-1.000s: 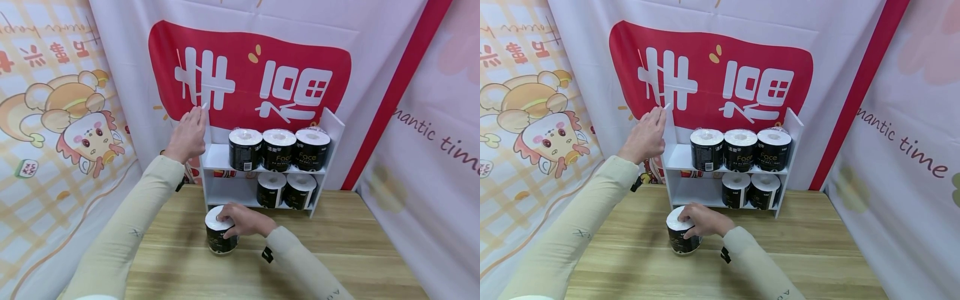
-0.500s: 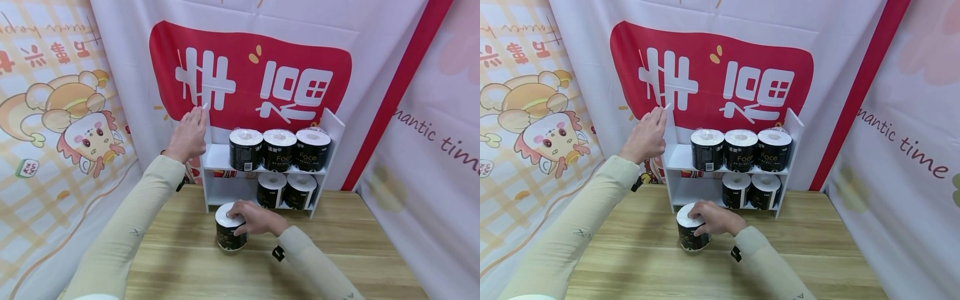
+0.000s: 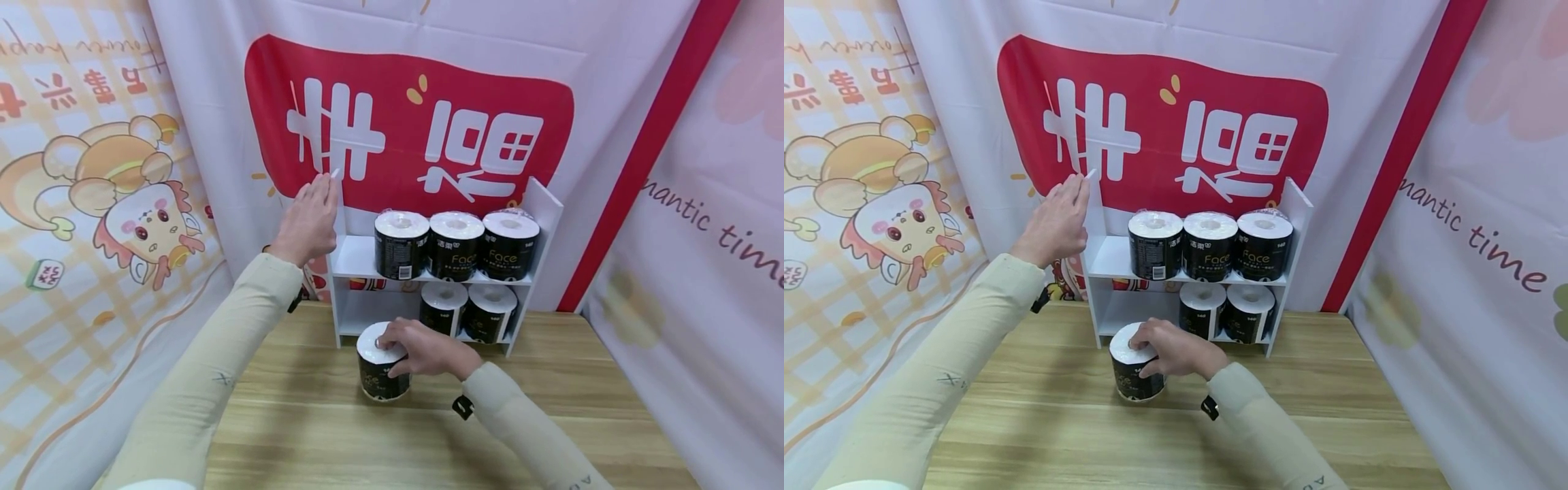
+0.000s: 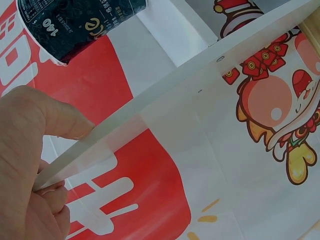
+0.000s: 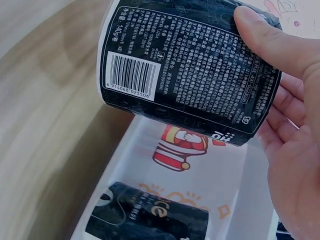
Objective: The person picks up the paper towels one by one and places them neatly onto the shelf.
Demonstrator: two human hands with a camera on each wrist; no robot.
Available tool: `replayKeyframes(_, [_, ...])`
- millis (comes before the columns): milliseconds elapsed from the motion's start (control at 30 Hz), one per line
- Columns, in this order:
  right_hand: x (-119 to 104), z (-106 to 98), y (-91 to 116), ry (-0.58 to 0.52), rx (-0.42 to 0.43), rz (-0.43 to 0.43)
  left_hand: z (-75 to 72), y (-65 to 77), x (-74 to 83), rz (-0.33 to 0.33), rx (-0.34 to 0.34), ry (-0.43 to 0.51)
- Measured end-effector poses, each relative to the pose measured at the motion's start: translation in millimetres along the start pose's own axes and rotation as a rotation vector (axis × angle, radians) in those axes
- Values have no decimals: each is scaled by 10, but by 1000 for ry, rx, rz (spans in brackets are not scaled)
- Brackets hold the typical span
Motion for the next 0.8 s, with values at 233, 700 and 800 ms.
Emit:
replayKeyframes(233, [-39,-106,17,17,15,-1,-1,23,6,4,2,1])
replayKeyframes(700, [-45,-265,49,99,89,-13,-5,15,1,12,25,-8])
replayKeyframes(800, [-23,-272,55,105,120,-6,-2,19,0,13,23,-3])
Point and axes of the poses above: each hand's wrist, its own y-axis away from the middle knuckle, its own z-axis out of the palm, x = y × z, the point moved 3 cm from there along -y, towards the middle knuckle, and after that the axes turned 14 degrees about -x, right-handed, at the moved point
